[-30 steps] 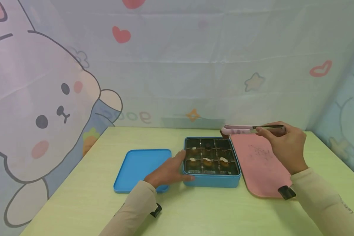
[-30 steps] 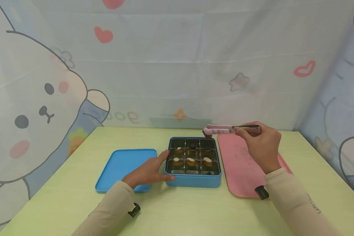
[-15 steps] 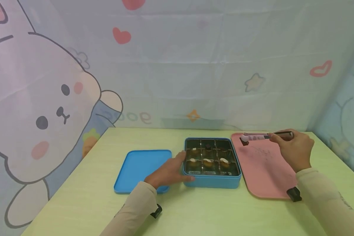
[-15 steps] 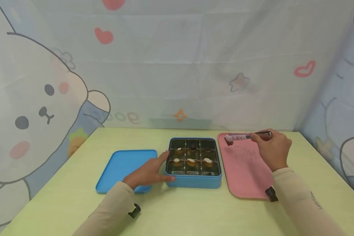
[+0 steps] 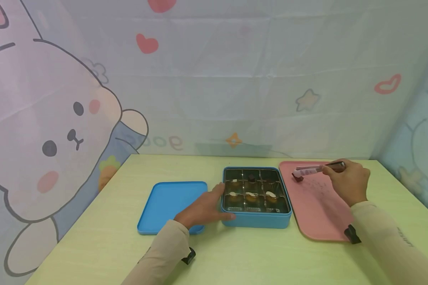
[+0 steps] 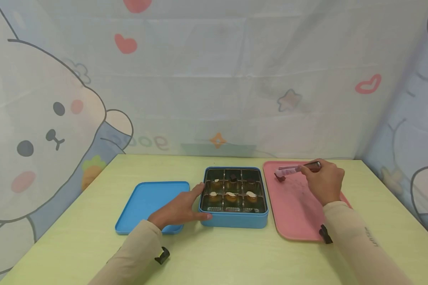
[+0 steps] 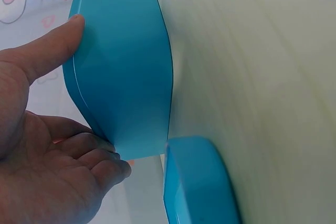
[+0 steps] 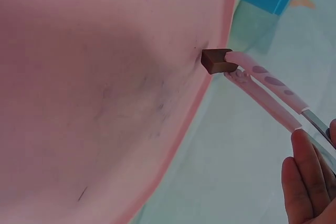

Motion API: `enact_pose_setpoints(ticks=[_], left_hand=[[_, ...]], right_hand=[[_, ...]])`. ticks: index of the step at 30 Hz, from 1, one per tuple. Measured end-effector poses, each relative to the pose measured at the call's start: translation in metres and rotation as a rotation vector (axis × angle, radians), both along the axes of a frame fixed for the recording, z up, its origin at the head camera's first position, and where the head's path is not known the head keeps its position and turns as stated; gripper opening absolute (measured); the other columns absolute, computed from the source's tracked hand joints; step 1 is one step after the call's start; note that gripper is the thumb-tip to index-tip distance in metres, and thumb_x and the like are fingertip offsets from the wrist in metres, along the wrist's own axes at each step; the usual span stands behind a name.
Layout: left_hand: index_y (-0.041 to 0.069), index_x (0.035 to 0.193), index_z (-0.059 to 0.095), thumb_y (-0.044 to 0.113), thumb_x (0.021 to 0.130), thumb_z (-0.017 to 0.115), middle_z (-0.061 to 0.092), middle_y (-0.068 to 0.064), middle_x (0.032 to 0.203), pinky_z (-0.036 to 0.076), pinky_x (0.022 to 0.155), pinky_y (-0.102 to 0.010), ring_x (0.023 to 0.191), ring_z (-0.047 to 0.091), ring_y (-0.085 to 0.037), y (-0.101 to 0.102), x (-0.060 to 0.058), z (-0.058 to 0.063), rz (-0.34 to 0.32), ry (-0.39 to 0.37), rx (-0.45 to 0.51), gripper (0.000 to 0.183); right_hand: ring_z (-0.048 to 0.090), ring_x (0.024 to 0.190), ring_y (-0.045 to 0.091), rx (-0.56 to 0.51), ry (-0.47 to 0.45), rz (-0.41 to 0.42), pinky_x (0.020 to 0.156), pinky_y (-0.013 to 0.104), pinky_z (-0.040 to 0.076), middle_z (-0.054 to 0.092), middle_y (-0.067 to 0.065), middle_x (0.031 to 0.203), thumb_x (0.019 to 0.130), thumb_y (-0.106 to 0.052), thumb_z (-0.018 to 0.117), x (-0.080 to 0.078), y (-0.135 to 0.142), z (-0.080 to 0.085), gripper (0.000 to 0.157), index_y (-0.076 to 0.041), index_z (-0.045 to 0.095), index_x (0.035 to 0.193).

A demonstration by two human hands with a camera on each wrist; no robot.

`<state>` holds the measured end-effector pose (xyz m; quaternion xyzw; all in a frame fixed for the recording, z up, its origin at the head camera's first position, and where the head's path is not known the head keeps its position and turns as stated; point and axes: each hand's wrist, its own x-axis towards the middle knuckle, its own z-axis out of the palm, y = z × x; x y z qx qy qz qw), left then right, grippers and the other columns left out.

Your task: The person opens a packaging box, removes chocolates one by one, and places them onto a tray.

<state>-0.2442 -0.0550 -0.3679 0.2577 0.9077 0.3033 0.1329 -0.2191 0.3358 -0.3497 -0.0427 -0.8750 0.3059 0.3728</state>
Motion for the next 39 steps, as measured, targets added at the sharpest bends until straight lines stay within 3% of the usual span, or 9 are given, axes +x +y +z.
enact_pose_setpoints(ticks=[2,3,6,9,10,25,39], left_hand=[[0.013,0.163,0.01,0.046,0.088,0.076,0.011,-0.007,0.171,0.028,0.125,-0.054,0.158,0.016,-0.032,0.0,0.0,0.0,-0.001,0.0,0.001,0.106],[0.013,0.163,0.01,0.046,0.088,0.076,0.012,-0.007,0.171,0.028,0.125,-0.054,0.158,0.016,-0.032,0.0,0.0,0.0,-0.002,0.0,0.003,0.106],[0.013,0.163,0.011,0.045,0.088,0.077,0.012,-0.007,0.171,0.028,0.125,-0.055,0.158,0.016,-0.033,0.0,-0.001,-0.001,-0.001,-0.004,0.014,0.105],[0.013,0.163,0.011,0.045,0.087,0.077,0.012,-0.007,0.171,0.029,0.125,-0.055,0.158,0.017,-0.033,0.0,-0.001,-0.001,0.0,-0.006,0.022,0.106],[0.013,0.163,0.011,0.045,0.087,0.077,0.012,-0.007,0.171,0.028,0.125,-0.055,0.158,0.017,-0.033,0.0,-0.001,-0.001,-0.001,-0.007,0.025,0.106],[0.012,0.163,0.012,0.045,0.088,0.077,0.013,-0.009,0.17,0.027,0.125,-0.056,0.158,0.016,-0.035,-0.001,-0.001,-0.002,-0.011,0.012,0.02,0.105],[0.012,0.163,0.012,0.046,0.087,0.077,0.014,-0.008,0.171,0.029,0.124,-0.056,0.157,0.019,-0.035,-0.001,-0.001,-0.001,-0.006,0.016,0.01,0.105]], right_hand=[[0.031,0.067,-0.032,0.001,-0.007,0.001,0.109,0.068,0.025,0.075,0.028,0.088,0.094,-0.02,0.072,-0.002,-0.001,0.0,0.025,0.004,0.076,0.098],[0.04,0.067,-0.027,0.002,-0.01,0.001,0.109,0.068,0.025,0.075,0.027,0.088,0.094,-0.021,0.072,-0.003,-0.002,0.0,0.026,0.004,0.076,0.098],[0.063,0.071,0.005,-0.002,-0.023,0.003,0.111,0.068,0.024,0.074,0.028,0.089,0.095,-0.023,0.072,-0.005,-0.005,0.0,0.027,0.004,0.076,0.099],[0.069,0.081,0.041,-0.004,-0.014,-0.006,0.109,0.066,0.03,0.074,0.029,0.089,0.093,-0.022,0.073,-0.008,-0.009,-0.001,0.027,0.005,0.076,0.099],[0.069,0.083,0.045,-0.005,-0.012,-0.008,0.109,0.065,0.032,0.074,0.029,0.089,0.093,-0.021,0.074,-0.009,-0.011,-0.001,0.027,0.005,0.075,0.1],[0.07,0.085,0.048,0.0,-0.028,-0.046,0.098,0.064,0.044,0.074,0.029,0.09,0.093,-0.021,0.074,-0.018,-0.023,-0.008,0.029,0.007,0.074,0.101],[0.069,0.088,0.048,-0.02,-0.047,-0.038,0.103,0.065,0.039,0.074,0.03,0.091,0.094,-0.023,0.073,-0.019,-0.024,-0.01,0.031,0.007,0.074,0.103]])
